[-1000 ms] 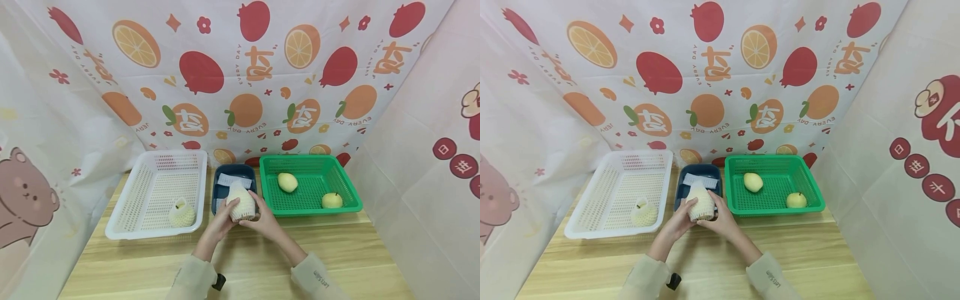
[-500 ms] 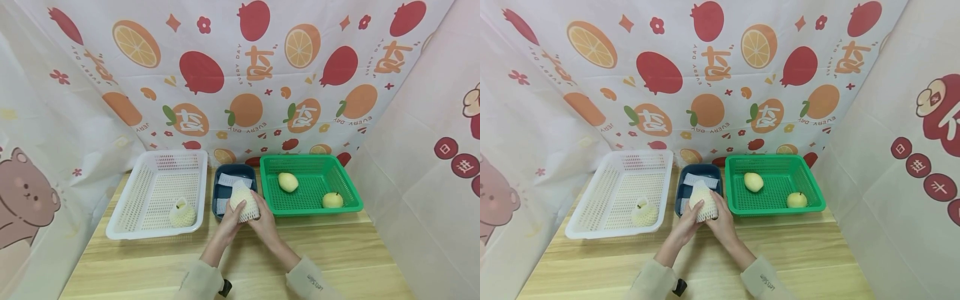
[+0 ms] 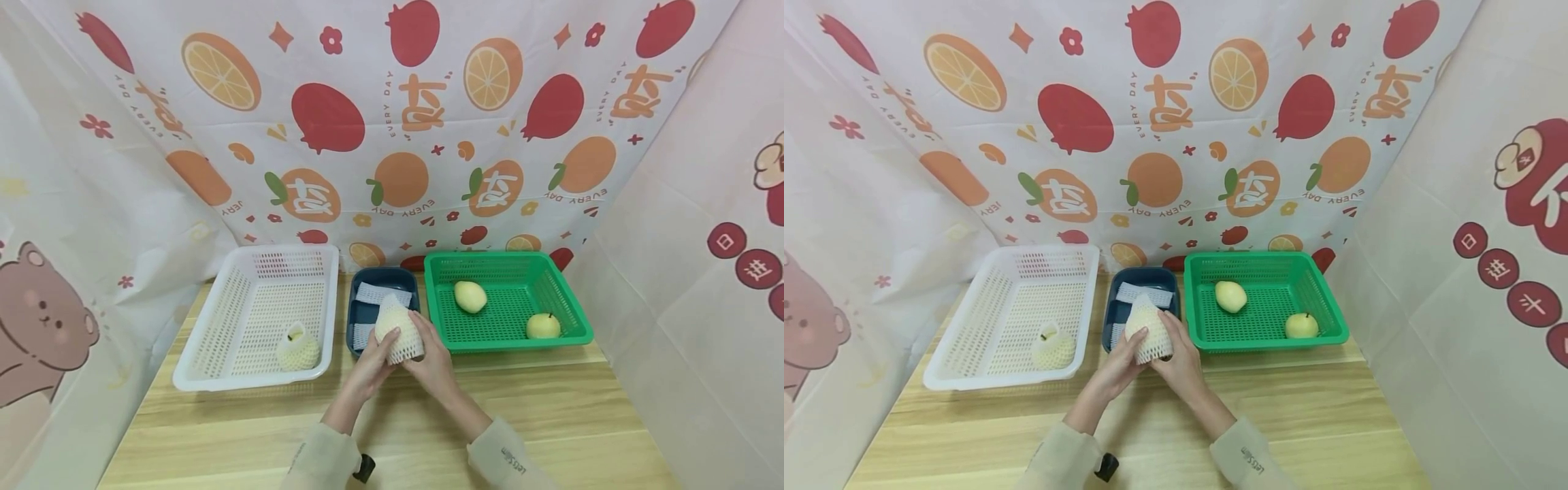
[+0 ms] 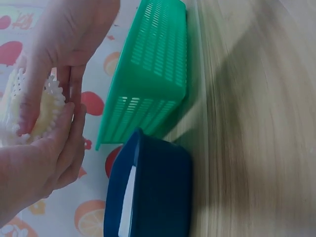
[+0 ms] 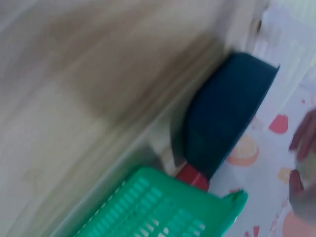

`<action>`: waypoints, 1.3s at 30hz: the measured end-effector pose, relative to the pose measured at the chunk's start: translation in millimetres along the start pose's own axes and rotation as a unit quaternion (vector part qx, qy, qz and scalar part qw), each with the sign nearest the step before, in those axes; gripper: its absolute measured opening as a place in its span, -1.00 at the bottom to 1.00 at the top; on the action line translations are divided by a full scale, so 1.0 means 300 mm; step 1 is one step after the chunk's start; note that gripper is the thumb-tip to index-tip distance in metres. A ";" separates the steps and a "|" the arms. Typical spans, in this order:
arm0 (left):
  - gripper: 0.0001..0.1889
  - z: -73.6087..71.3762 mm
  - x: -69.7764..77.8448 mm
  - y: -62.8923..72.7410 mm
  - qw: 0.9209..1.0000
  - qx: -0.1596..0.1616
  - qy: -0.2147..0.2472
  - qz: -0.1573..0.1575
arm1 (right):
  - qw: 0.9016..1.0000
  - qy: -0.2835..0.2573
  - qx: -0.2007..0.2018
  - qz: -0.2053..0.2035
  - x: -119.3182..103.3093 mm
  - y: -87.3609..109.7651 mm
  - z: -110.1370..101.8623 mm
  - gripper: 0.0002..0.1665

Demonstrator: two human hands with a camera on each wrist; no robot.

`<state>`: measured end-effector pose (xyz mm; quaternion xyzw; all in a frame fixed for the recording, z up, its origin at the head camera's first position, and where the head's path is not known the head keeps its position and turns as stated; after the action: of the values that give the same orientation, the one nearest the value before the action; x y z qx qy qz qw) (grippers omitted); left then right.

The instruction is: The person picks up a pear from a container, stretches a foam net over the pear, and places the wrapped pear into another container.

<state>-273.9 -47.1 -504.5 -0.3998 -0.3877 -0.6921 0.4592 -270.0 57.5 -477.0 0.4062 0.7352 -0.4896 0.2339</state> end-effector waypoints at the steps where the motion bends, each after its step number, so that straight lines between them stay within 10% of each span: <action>1: -0.28 -0.006 0.000 0.001 1.000 0.004 -0.003 -0.001 | 1.000 -0.002 -0.024 0.004 0.004 -0.003 0.005 0.03; 8: -0.39 -0.031 0.009 0.008 1.000 -0.026 -0.005 -0.017 | 0.982 -0.108 -0.132 0.078 0.040 -0.017 0.013 -0.13; 13: -0.46 -0.046 0.006 0.020 0.999 -0.041 -0.022 -0.024 | 0.955 -0.194 -0.106 0.196 0.036 -0.022 0.001 -0.24; 21: -0.38 -0.073 -0.012 0.012 0.997 -0.010 -0.072 -0.027 | 0.917 -0.287 -0.053 0.273 0.070 -0.008 0.007 -0.29; 27: -0.34 -0.069 -0.028 -0.001 0.995 -0.016 -0.092 -0.024 | 0.881 -0.367 -0.029 0.296 0.147 0.005 0.033 -0.31; 33: -0.32 -0.023 -0.041 -0.005 0.997 -0.074 -0.012 -0.027 | 0.838 -0.450 -0.032 0.306 0.138 0.010 0.051 -0.36; 39: -0.38 -0.007 -0.030 -0.006 0.997 -0.071 0.005 -0.007 | 0.886 -0.368 -0.057 0.277 0.114 0.002 0.034 -0.37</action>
<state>-273.7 -45.4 -513.9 -0.4250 -0.3383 -0.7232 0.4265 -289.1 60.8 -506.8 0.3703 0.4807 -0.4768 0.6360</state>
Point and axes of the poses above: each hand's wrist, its own y-axis away from the middle knuckle, its own z-axis out of the palm, x = y × z, the point moved 8 cm from there along -y, towards the middle knuckle, and after that the axes turned 7 degrees about -y, right-handed, at the moved point
